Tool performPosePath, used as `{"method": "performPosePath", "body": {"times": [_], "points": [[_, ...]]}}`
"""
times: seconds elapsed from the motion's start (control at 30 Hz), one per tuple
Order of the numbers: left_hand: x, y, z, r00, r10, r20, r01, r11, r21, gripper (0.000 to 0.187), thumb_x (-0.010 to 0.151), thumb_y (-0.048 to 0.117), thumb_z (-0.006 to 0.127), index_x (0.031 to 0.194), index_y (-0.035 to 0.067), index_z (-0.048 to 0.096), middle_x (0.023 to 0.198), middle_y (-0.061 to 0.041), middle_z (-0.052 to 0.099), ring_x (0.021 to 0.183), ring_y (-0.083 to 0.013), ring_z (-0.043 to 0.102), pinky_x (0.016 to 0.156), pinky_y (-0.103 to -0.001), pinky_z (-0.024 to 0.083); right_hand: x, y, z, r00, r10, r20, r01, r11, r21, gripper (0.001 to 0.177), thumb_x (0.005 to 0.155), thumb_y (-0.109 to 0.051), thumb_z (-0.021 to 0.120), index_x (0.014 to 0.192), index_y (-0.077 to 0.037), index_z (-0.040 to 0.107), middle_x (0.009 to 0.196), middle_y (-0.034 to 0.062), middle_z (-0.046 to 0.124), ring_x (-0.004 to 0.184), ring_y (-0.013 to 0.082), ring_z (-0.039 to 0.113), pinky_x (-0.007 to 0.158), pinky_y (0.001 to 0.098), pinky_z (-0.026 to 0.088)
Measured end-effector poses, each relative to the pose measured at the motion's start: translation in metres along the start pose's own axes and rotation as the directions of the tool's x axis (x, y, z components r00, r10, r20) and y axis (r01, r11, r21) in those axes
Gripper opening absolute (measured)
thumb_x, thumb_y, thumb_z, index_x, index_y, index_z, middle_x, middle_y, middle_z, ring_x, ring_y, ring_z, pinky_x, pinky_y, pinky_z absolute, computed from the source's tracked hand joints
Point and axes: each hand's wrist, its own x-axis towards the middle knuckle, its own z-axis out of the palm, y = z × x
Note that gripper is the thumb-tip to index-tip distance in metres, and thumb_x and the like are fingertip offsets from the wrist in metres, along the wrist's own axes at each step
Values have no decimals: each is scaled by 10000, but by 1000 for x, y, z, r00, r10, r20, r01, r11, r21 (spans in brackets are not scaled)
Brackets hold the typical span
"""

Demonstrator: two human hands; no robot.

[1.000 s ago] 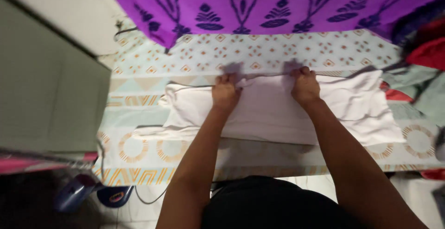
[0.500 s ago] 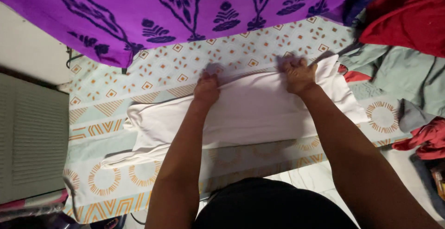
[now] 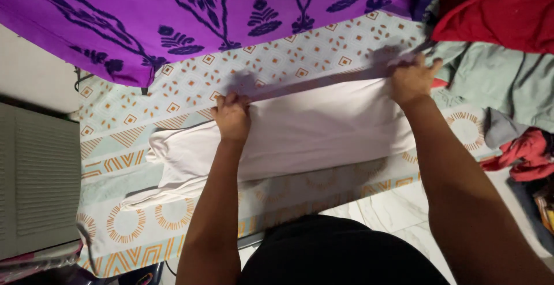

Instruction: Folding various items of clothing on an ironing board.

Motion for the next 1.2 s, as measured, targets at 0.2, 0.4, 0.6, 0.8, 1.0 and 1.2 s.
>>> {"method": "performPosePath", "body": {"times": [0.2,0.4,0.6,0.8,1.0,1.2], "points": [[-50,13,-19,977,-12,-211,4,999,-42,181,781,111,727,937,202,704,1038,-4,602,1038,-287,554,808,-501,419,-87,-11,14,740,353,-573,-98,899,427,115,861,-134,669,882,-203,759,1013,32,722,1122,328,592,1018,652,413],[-93,17,-24,980,-64,-186,39,990,-136,226,748,55,705,916,205,694,996,-8,585,999,-274,570,780,-475,436,-121,-32,67,663,568,-488,-18,664,748,138,787,19,697,861,-85,749,932,124,689,907,348,645,816,423,539],[-110,2,-10,986,-104,-127,82,983,-167,219,762,58,705,928,200,696,996,-21,592,1007,-278,585,781,-475,444,-137,-31,101,664,698,-268,44,322,946,181,896,22,592,942,-73,739,963,116,690,817,299,688,744,406,559],[-122,-14,-10,998,-14,58,24,985,-169,274,722,130,702,978,223,741,1065,-2,663,1036,-333,568,803,-541,436,-121,-41,111,655,511,-557,-84,781,619,79,854,-48,704,832,-90,767,899,148,697,865,375,642,804,514,497],[-113,-69,-14,937,-277,-212,276,960,-35,602,774,185,689,1364,113,591,1383,-115,574,1198,-351,524,888,-560,432,-52,-158,43,673,372,-640,371,579,726,145,875,9,603,946,-50,714,1009,146,690,963,326,645,872,439,542],[-100,-125,-45,702,-676,-227,694,720,4,628,789,207,711,1387,182,519,1514,-114,408,1298,-370,451,880,-555,486,-77,-312,-104,493,-220,-841,830,409,380,184,833,-209,740,991,-149,664,1060,39,704,1202,306,646,1086,477,526]]}}
